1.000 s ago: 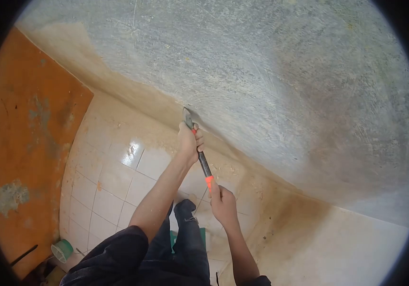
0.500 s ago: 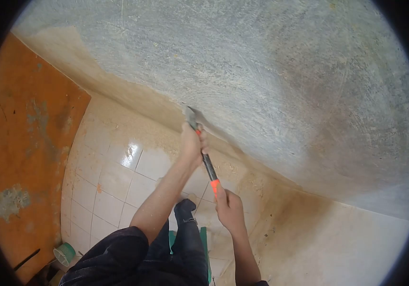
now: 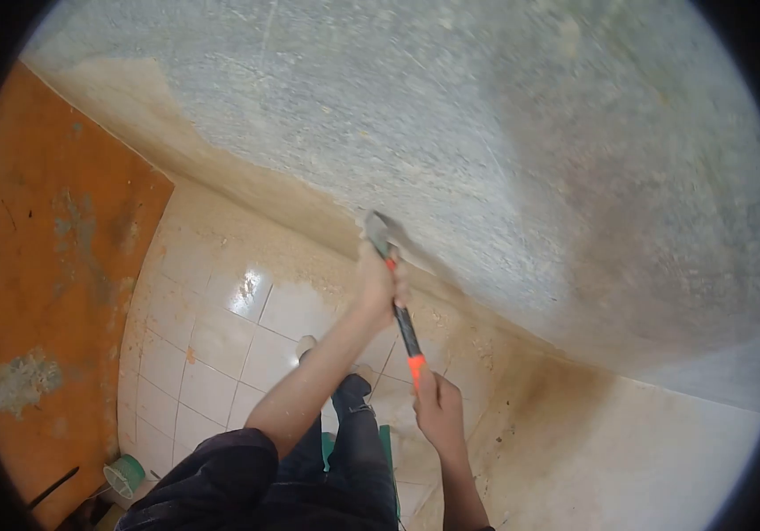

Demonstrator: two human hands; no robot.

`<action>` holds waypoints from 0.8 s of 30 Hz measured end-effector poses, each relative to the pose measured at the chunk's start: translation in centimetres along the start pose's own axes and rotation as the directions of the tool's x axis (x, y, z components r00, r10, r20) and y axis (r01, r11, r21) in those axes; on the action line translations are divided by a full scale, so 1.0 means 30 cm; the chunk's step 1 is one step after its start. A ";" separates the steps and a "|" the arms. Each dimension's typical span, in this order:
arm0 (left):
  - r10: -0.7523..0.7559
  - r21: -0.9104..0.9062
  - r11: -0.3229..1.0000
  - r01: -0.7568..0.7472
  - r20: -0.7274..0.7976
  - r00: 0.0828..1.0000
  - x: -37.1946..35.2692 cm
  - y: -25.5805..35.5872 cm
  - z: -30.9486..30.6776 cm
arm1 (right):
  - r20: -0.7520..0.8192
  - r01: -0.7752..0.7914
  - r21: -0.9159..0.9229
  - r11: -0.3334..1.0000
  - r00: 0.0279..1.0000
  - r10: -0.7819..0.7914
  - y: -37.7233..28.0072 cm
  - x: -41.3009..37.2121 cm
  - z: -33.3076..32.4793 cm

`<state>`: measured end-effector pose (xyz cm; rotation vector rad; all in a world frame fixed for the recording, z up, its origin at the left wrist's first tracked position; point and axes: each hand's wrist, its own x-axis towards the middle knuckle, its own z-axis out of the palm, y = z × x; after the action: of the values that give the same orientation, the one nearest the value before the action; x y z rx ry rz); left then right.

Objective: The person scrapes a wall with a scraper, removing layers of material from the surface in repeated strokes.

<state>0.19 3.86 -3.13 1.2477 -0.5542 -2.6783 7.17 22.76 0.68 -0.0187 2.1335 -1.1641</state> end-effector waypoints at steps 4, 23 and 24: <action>-0.073 -0.064 0.995 0.073 0.016 0.997 0.000 0.030 -0.008 | -0.029 -0.019 0.033 0.999 0.999 0.020 0.027 -0.021 0.043; 0.033 -0.031 0.999 -0.032 0.029 0.999 0.034 0.008 -0.006 | 0.005 0.017 -0.008 1.000 1.000 -0.017 0.018 0.012 -0.008; 0.001 -0.041 0.999 0.000 0.016 1.000 0.017 -0.012 -0.003 | 0.008 0.004 -0.003 1.000 1.000 -0.004 0.032 -0.015 -0.015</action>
<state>-0.06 4.02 -3.69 1.2164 -0.4993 -2.6876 7.53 23.79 0.38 -0.0290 2.1290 -1.1613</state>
